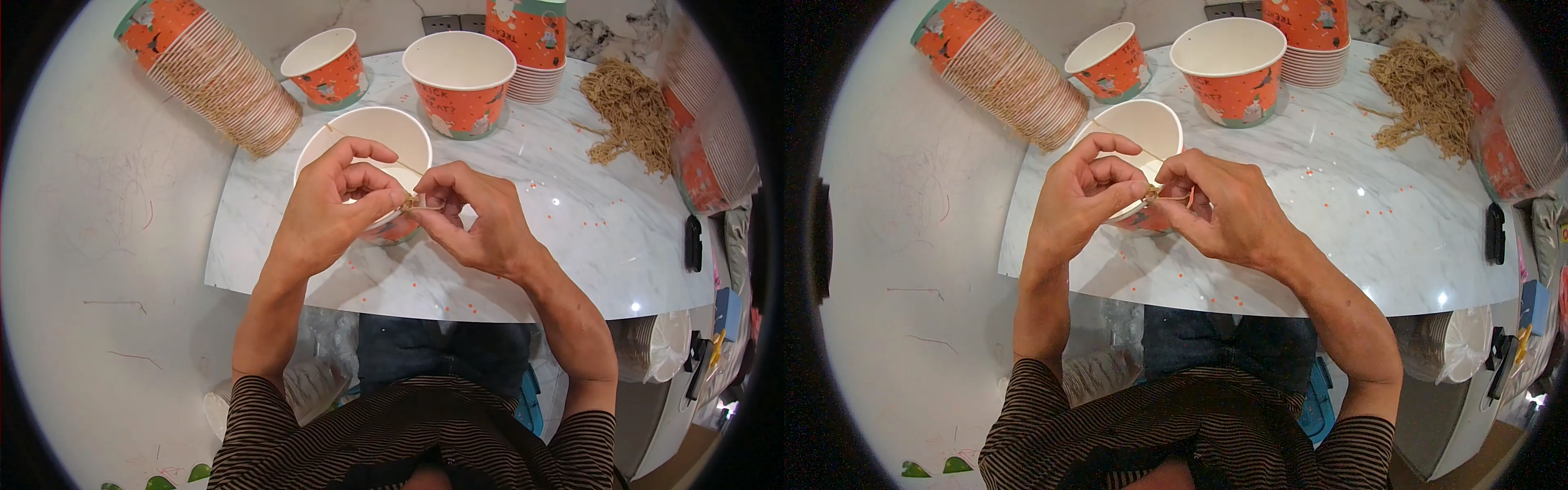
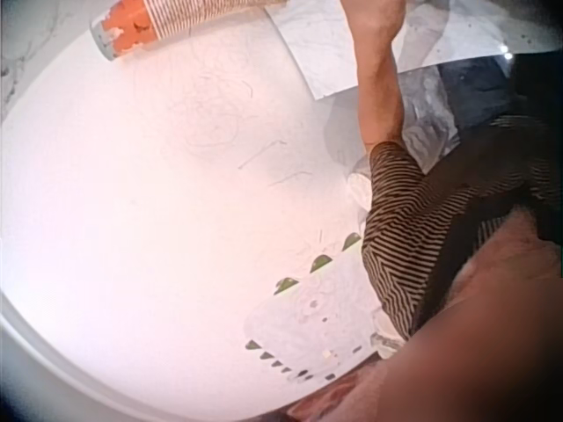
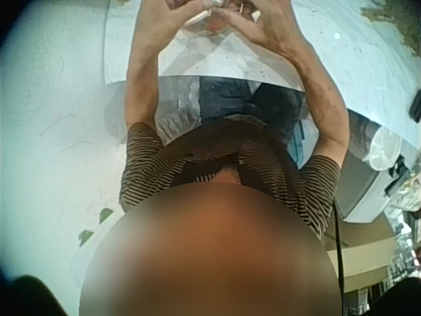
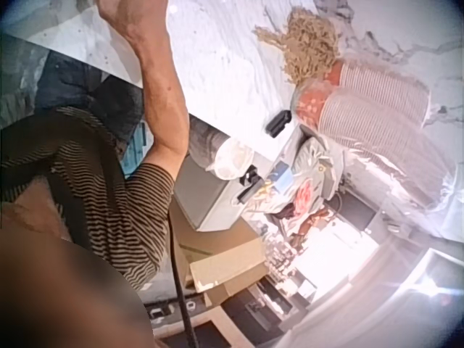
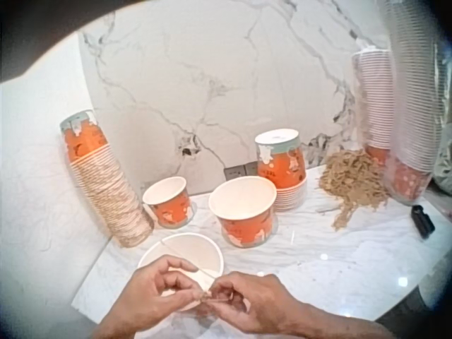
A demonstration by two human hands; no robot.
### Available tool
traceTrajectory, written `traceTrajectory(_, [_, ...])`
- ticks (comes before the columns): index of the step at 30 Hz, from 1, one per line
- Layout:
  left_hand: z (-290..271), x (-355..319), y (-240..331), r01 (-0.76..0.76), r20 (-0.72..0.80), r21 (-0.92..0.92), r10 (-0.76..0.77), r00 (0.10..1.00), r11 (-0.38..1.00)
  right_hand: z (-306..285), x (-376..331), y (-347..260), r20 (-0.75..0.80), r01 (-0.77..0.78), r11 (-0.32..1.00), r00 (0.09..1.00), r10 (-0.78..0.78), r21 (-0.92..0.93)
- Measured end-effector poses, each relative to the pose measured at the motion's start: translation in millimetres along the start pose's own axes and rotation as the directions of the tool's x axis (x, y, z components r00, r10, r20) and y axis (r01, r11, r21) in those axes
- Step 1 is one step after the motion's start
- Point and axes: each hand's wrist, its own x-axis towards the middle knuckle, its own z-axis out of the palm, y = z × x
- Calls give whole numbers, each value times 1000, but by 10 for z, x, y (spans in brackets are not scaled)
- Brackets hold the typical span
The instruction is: Threading a thin elastic band through pre-punched holes in paper snack bowls for assembly.
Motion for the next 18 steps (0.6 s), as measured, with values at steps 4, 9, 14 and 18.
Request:
traceTrajectory(4, [13,2,30,28,3,17,-28,1000,999,17,-13,35,-77,55,998,995,-56,-22])
traceTrajectory(9, [1,-8,37,34,2,24,-34,999,999,27,14,77,-72,189,975,977,-198,-119])
traceTrajectory(14, [-1,3,25,47,7,20,-48,999,999,25,15,122,-80,247,954,961,-263,-173])
traceTrajectory(18, [-4,10,16,35,12,31,-36,999,999,25,2,104,-58,178,972,980,-188,-153])
